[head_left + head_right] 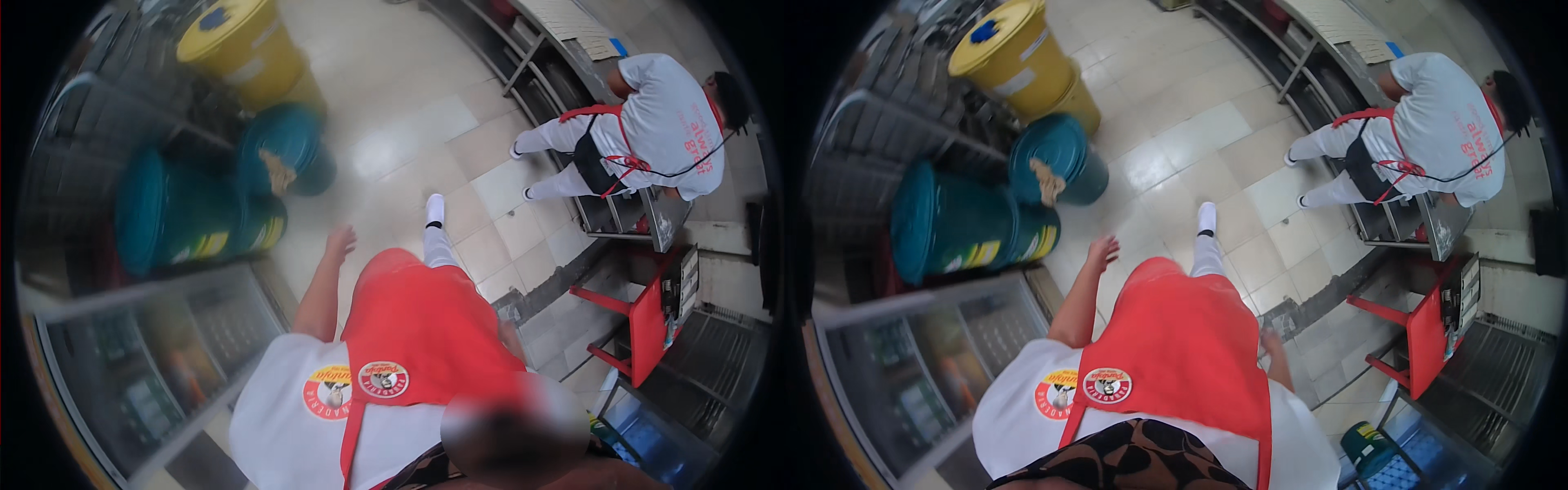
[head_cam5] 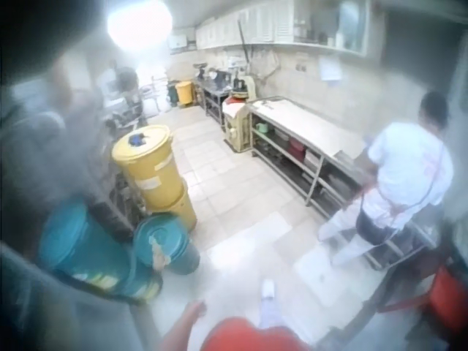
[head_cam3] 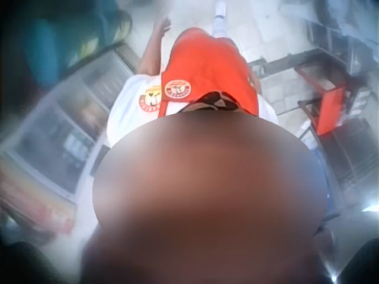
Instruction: The person cuts a large sheet of dough into small squares using a pastry wheel and then brushes the squares with a liquid from a bowl using a pastry brush.
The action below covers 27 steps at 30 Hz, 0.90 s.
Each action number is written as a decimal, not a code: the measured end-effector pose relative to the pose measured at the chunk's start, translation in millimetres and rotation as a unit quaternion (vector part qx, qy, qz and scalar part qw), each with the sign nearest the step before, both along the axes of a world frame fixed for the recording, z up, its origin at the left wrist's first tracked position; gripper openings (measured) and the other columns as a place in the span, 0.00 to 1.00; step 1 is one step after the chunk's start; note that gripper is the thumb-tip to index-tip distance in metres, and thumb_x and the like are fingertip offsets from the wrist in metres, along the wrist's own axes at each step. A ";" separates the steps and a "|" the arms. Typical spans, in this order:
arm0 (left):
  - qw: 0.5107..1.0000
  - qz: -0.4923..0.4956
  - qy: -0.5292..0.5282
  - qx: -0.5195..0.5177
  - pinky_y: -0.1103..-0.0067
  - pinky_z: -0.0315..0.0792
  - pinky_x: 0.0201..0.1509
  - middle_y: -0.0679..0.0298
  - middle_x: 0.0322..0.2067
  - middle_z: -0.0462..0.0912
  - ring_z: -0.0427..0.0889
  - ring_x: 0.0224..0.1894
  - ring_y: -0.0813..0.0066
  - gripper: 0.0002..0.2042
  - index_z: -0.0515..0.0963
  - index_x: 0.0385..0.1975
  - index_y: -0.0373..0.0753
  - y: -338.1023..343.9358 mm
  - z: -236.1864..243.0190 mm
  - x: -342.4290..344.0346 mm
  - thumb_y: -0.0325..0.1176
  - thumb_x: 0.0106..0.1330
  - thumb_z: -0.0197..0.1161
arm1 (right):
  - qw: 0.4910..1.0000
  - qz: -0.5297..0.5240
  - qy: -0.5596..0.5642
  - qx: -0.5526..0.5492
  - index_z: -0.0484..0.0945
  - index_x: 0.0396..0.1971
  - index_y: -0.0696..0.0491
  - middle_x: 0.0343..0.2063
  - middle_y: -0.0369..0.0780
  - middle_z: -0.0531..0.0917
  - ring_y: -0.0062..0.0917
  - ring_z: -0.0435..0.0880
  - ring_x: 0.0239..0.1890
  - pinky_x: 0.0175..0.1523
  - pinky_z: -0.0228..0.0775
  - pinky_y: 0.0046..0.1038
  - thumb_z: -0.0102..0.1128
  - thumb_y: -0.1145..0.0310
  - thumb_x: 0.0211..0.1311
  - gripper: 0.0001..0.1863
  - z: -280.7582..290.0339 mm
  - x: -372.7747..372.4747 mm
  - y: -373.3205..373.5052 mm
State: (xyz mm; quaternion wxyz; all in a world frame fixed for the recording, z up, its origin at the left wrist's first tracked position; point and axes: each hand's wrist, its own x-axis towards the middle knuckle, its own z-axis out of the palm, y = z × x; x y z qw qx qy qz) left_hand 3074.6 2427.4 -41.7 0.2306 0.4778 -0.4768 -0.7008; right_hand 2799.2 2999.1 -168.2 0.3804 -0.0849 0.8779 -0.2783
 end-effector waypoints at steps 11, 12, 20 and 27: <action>0.993 0.089 -0.071 0.003 0.59 0.75 0.46 0.59 0.40 0.82 0.82 0.41 0.62 0.21 0.77 0.54 0.40 66.6 -71.6 74.3 0.45 0.67 0.62 | 0.865 0.278 0.417 -0.032 0.77 0.61 0.58 0.61 0.56 0.77 0.50 0.75 0.64 0.68 0.68 0.44 0.50 0.44 0.71 0.33 233.4 -291.8 -291.3; 0.990 0.111 -0.083 0.021 0.59 0.75 0.46 0.59 0.40 0.82 0.82 0.41 0.62 0.21 0.77 0.54 0.40 69.7 -67.5 87.2 0.45 0.67 0.62 | 0.856 0.310 0.405 -0.087 0.78 0.61 0.56 0.60 0.54 0.78 0.49 0.76 0.63 0.68 0.68 0.43 0.53 0.45 0.70 0.32 281.4 -257.3 -358.5; 0.983 0.110 -0.089 0.113 0.62 0.75 0.39 0.58 0.36 0.83 0.82 0.36 0.63 0.16 0.80 0.47 0.39 30.4 -48.7 -11.9 0.44 0.68 0.62 | 0.887 0.251 0.292 -0.255 0.77 0.62 0.59 0.56 0.55 0.82 0.45 0.81 0.60 0.65 0.70 0.39 0.59 0.51 0.68 0.31 455.5 -278.7 -507.6; 0.997 0.045 -0.066 0.024 0.66 0.77 0.31 0.58 0.30 0.84 0.82 0.28 0.65 0.14 0.82 0.38 0.37 -242.6 61.1 -168.4 0.42 0.66 0.64 | 0.879 0.293 0.374 0.030 0.79 0.60 0.51 0.52 0.54 0.84 0.51 0.81 0.57 0.63 0.71 0.45 0.52 0.45 0.70 0.29 376.3 -418.8 -465.1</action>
